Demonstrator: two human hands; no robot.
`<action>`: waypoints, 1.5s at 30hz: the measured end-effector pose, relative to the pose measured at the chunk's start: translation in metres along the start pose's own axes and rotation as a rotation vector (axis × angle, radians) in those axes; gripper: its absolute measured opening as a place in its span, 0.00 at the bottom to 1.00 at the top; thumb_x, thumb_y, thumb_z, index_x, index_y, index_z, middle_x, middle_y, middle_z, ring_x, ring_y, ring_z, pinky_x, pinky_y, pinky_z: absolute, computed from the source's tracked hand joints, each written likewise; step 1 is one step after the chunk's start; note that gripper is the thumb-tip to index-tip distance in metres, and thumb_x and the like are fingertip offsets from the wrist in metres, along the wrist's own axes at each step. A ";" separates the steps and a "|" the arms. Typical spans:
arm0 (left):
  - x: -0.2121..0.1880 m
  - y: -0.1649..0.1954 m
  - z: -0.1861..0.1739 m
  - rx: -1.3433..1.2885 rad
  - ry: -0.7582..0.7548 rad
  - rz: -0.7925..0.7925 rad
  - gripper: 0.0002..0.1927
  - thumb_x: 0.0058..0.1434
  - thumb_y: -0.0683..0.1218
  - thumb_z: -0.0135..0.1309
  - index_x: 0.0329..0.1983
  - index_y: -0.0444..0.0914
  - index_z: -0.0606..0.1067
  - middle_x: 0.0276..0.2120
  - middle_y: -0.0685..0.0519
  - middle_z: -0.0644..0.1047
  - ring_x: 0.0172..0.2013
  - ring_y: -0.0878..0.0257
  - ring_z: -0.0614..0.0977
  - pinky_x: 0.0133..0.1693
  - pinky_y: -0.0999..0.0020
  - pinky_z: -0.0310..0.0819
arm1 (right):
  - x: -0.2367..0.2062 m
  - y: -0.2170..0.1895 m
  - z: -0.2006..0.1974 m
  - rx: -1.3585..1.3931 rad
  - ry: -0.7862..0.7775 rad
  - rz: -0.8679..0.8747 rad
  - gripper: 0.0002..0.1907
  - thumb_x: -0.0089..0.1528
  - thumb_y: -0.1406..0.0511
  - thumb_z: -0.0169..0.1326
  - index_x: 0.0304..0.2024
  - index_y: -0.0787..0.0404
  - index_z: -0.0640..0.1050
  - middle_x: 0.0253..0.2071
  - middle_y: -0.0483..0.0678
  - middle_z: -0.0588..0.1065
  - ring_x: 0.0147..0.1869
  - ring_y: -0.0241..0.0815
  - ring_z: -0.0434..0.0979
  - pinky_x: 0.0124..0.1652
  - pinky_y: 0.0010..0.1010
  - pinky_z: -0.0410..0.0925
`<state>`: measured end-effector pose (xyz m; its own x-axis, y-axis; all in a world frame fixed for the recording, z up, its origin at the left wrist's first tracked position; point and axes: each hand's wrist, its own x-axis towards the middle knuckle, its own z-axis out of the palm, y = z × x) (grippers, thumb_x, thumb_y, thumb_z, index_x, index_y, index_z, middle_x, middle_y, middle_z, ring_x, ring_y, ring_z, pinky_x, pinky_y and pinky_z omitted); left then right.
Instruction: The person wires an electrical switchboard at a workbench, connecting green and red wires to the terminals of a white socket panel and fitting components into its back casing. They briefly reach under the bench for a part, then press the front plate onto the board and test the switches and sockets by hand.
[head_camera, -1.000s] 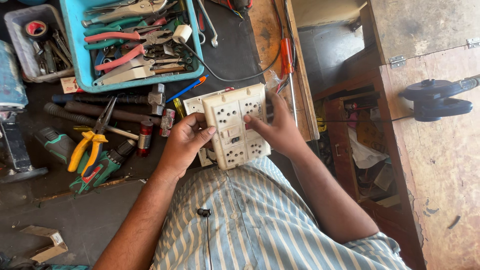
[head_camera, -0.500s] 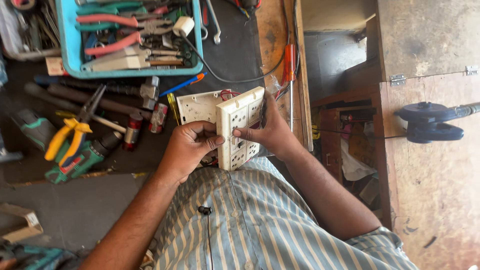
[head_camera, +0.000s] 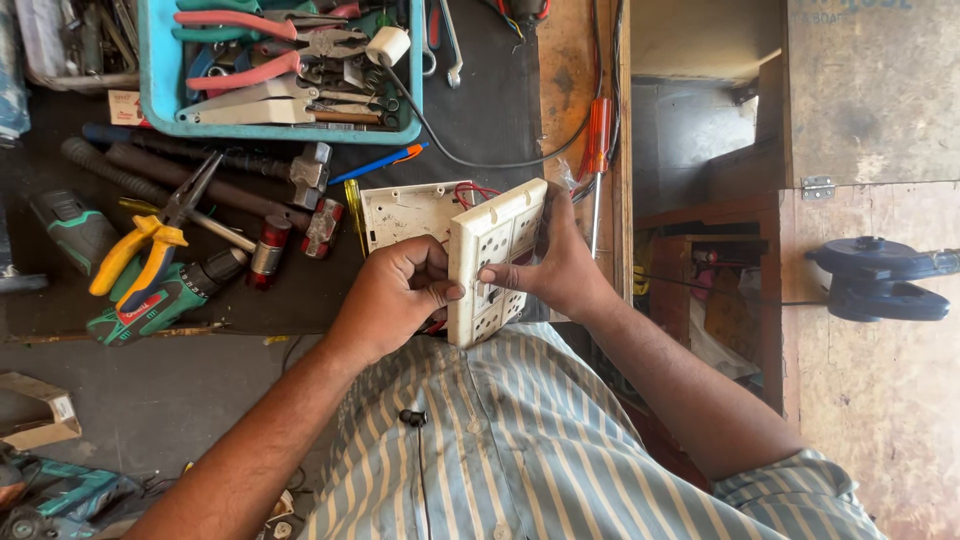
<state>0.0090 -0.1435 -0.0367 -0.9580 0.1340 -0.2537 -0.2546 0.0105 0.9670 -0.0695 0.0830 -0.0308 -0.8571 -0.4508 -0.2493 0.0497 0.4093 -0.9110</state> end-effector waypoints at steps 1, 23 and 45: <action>0.000 0.001 0.001 0.023 0.012 0.007 0.06 0.59 0.37 0.64 0.37 0.35 0.77 0.34 0.54 0.84 0.37 0.68 0.85 0.41 0.71 0.82 | 0.001 0.000 0.000 -0.004 -0.004 0.013 0.73 0.45 0.50 0.75 0.73 0.70 0.40 0.67 0.66 0.61 0.76 0.57 0.62 0.71 0.47 0.59; 0.000 0.003 -0.003 -0.169 0.026 0.052 0.09 0.65 0.39 0.60 0.46 0.31 0.76 0.41 0.50 0.82 0.42 0.67 0.84 0.45 0.70 0.82 | 0.019 -0.039 -0.022 -0.457 0.137 -0.495 0.65 0.43 0.55 0.79 0.72 0.64 0.55 0.72 0.70 0.56 0.77 0.71 0.56 0.71 0.49 0.56; -0.026 0.055 0.032 0.484 0.299 0.269 0.19 0.53 0.45 0.70 0.38 0.33 0.71 0.31 0.44 0.80 0.31 0.50 0.86 0.31 0.59 0.78 | 0.005 -0.099 -0.033 -0.611 -0.305 -0.639 0.32 0.55 0.61 0.67 0.59 0.64 0.72 0.55 0.59 0.69 0.64 0.60 0.67 0.63 0.49 0.60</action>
<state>0.0238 -0.1150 0.0239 -0.9936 -0.0873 0.0719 0.0223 0.4720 0.8813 -0.0957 0.0662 0.0690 -0.4528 -0.8875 0.0853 -0.7370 0.3187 -0.5961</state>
